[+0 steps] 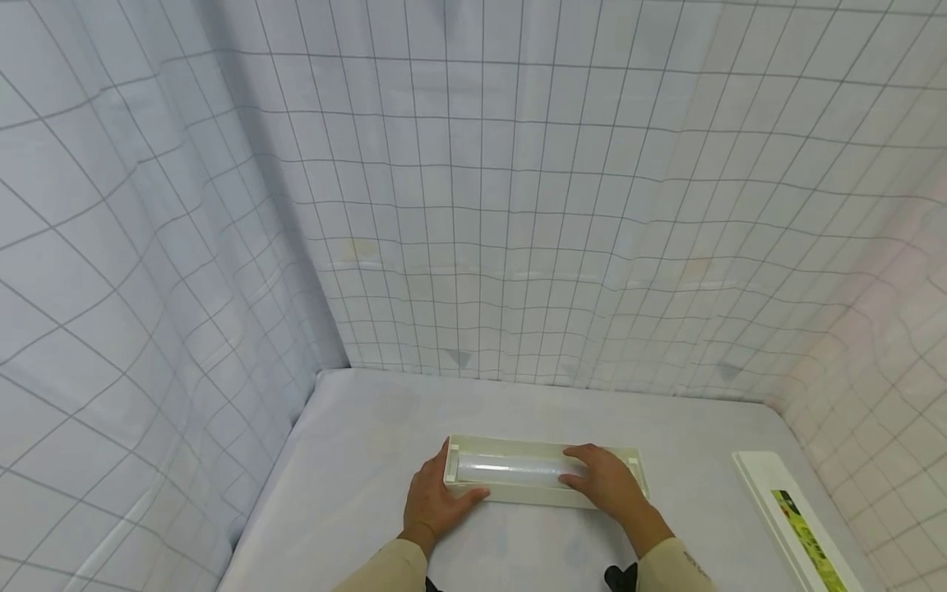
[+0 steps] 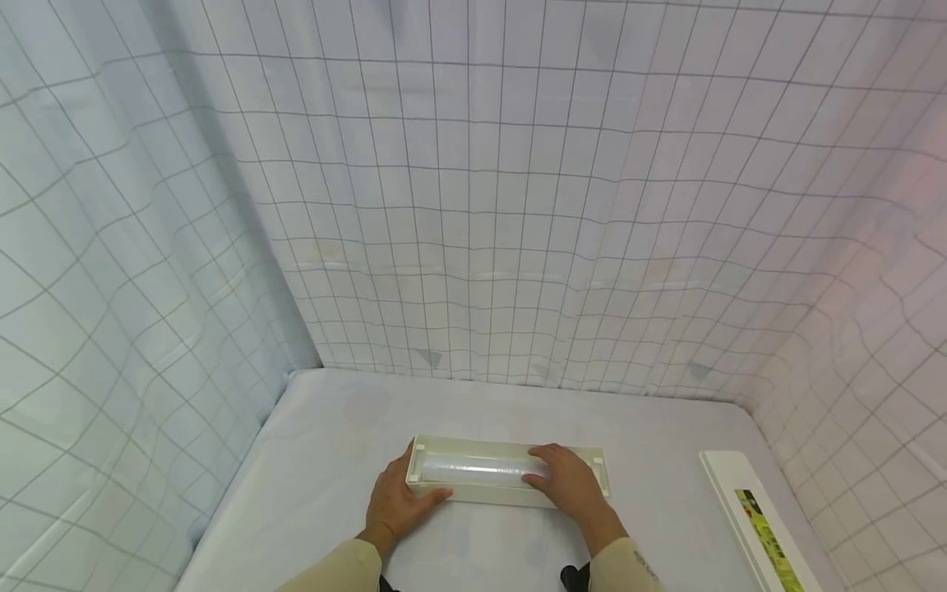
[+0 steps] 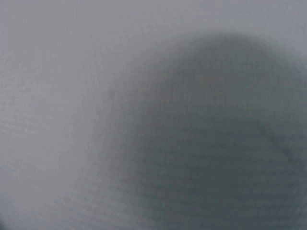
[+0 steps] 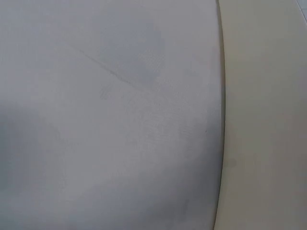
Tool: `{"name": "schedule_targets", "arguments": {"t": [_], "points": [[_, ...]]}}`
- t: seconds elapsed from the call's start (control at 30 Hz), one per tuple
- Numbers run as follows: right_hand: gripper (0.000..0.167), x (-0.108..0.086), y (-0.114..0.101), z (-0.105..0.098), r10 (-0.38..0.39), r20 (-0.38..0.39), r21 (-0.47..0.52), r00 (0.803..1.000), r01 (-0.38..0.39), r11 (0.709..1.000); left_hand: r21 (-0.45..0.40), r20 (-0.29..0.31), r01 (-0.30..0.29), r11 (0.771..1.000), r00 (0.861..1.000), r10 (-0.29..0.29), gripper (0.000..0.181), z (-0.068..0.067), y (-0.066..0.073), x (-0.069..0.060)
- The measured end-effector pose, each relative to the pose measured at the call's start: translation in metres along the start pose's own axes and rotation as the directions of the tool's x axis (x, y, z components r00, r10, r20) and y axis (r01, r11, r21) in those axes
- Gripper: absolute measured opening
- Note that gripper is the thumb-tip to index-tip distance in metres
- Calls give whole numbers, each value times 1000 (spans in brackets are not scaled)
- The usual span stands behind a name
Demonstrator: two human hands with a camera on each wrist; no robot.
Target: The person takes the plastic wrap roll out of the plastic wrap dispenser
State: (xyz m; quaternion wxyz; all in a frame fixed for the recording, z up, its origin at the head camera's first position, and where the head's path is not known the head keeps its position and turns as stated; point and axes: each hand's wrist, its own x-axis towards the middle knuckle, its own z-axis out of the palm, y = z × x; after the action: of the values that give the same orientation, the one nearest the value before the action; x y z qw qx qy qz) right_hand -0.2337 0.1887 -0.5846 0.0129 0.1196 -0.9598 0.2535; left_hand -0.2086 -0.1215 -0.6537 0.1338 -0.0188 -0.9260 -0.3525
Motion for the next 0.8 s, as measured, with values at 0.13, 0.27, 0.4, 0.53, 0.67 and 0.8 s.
{"name": "schedule_targets", "arguments": {"t": [0.13,0.27,0.4,0.53,0.67,0.8], "points": [[50,5,4,2,55,81,66,995,-61,996,3,6,6,1000,1000,-6,108,0,0,0],[51,8,7,3,70,125,126,990,-86,988,5,2,5,1000,1000,-5,108,0,0,0],[51,11,11,3,67,156,159,985,-92,983,-2,-3,-1,1000,1000,1,107,0,0,-1],[52,13,13,4,56,192,179,980,-91,980,-8,-5,-7,1000,1000,7,107,0,0,-1],[49,15,12,2,42,223,188,974,-85,978,-8,-7,-11,1000,1000,11,107,-1,0,-1],[46,17,9,1,33,237,168,971,-74,983,-9,-9,-19,1000,1000,19,106,-1,0,-1]]}}
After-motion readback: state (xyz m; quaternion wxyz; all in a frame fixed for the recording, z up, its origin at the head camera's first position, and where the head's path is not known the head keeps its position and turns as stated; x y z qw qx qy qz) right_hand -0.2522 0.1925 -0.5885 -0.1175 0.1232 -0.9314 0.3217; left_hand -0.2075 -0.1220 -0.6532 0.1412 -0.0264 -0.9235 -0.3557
